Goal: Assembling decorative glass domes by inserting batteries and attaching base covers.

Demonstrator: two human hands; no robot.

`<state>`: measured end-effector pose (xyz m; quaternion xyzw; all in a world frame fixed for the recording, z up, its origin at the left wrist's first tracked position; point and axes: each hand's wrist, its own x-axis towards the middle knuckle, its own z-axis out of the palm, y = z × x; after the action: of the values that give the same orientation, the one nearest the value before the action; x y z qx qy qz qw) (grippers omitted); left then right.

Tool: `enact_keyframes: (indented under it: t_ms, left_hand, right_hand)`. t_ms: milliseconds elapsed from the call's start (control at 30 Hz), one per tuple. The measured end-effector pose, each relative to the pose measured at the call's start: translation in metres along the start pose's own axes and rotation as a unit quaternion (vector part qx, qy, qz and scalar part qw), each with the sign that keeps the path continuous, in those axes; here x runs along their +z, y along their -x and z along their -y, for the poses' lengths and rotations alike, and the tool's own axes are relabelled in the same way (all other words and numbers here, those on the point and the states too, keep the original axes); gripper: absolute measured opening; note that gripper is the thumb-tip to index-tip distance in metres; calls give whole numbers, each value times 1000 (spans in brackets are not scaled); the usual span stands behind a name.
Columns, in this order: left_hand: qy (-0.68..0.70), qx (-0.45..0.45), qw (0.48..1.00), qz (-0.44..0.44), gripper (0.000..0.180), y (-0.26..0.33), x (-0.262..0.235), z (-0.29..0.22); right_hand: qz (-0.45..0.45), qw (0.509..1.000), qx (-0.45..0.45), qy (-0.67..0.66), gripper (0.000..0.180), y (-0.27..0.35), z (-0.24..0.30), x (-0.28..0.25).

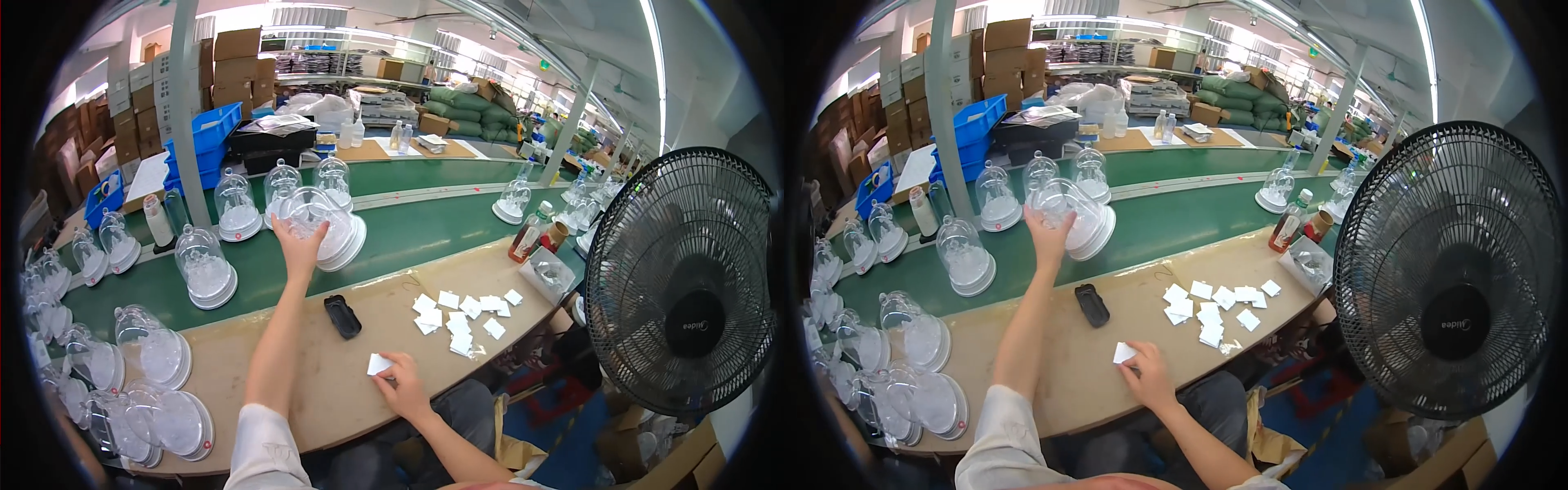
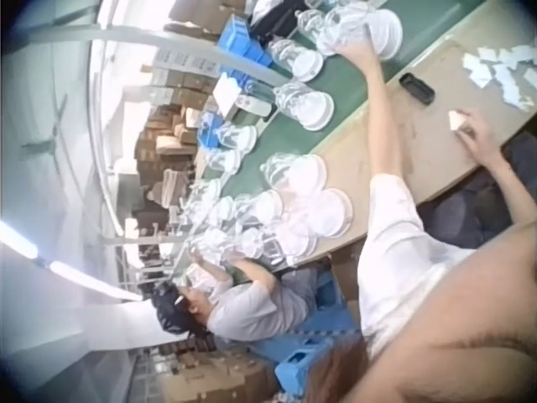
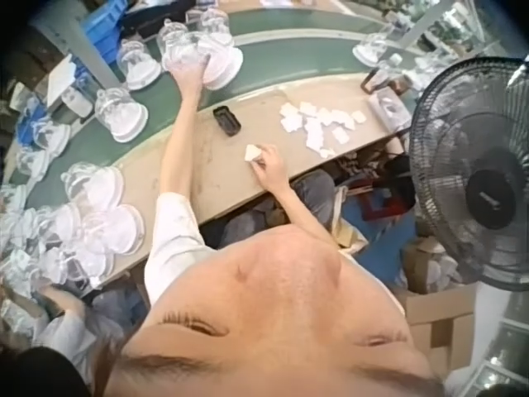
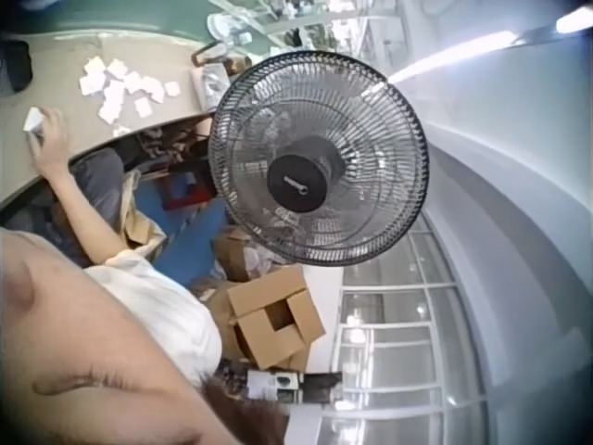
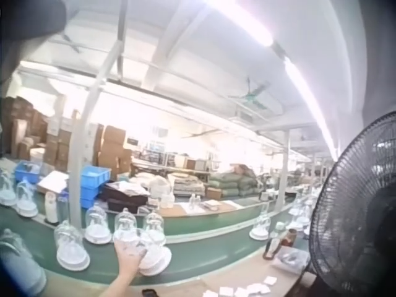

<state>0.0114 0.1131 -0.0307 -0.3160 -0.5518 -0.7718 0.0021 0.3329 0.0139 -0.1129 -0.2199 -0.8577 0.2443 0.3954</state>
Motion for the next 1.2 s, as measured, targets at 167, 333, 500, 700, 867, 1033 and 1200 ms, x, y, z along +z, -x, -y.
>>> enact_keyframes:
  t_ms: [167,333,500,700,867,1033,1200]
  left_hand:
    - [229,-140,963,18,102,20,-34,-103]
    - [504,-204,827,142,94,17,-77,-123]
    - [636,-238,716,165,89,32,-92,-193]
    - [721,-247,601,239,88,41,-106,-209]
    - [791,-237,493,274,81,52,-87,-209]
    - [799,-216,482,287,76,65,-80,-211]
    - [793,-248,464,307,76,70,-76,-211]
  right_hand:
    - [-70,988,80,-109,10,3,3,-7]
    - [-60,990,78,-103,12,5,-3,2]
    - [-64,963,183,-187,10,9,-6,2]
    - [-135,948,229,-174,24,-2,-7,-2]
    - [-167,823,397,-371,31,-18,6,-34]
    - [-201,773,348,-490,38,-35,42,-54]
    - [-177,766,272,-555,36,-42,78,-81]
